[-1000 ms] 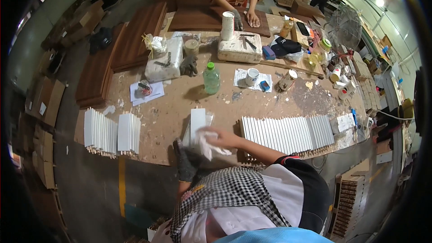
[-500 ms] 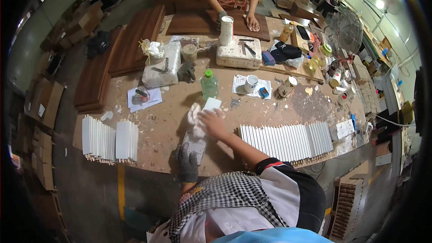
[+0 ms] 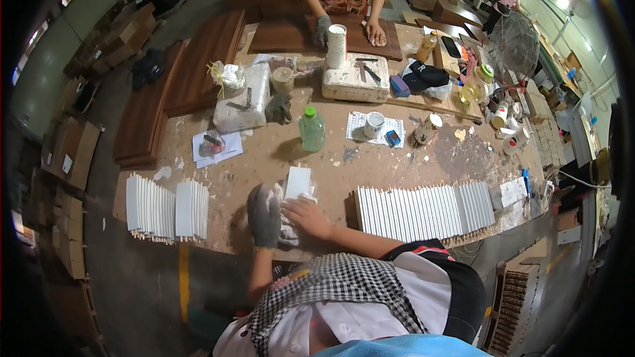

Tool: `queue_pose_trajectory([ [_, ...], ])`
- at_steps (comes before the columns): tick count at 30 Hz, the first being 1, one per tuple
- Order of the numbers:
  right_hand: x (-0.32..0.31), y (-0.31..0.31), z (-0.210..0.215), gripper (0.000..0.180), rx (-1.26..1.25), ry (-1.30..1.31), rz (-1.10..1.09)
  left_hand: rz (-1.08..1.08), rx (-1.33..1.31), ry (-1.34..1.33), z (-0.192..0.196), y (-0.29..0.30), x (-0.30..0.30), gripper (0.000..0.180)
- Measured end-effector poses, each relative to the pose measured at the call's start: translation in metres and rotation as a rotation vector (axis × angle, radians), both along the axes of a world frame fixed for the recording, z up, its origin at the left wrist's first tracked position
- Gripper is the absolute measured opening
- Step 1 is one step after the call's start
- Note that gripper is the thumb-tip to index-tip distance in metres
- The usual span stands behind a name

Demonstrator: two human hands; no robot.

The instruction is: The person cleans wood panels using a cloth and a spray bottle, and applies a blue hand tool to the edges.

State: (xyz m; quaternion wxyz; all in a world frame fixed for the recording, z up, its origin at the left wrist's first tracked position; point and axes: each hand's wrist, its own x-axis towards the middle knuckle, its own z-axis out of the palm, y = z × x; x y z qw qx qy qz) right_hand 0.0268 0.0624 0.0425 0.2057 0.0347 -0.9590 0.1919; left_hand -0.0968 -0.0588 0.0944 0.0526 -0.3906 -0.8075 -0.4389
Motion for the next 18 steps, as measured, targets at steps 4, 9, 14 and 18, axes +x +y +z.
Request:
queue_pose_trajectory([
  [4, 0.007, -0.007, 0.005, 0.039, -0.024, 0.012, 0.246, -0.527, -0.588, -0.021, 0.006, 0.043, -0.037, 0.039],
  [9, 0.020, -0.018, 0.033, 0.035, -0.225, 0.000, 0.576, -0.432, -0.932, -0.049, 0.016, 0.065, -0.011, 0.046],
  [14, 0.023, 0.031, 0.086, 0.041, -0.728, -0.161, 0.450, -0.714, -0.456, -0.317, -0.032, 0.022, -0.027, 0.042],
  [18, -0.011, 0.114, 0.150, 0.042, -0.726, 0.320, -0.140, -0.473, -0.498, 0.500, -0.035, 0.015, -0.003, 0.056],
])
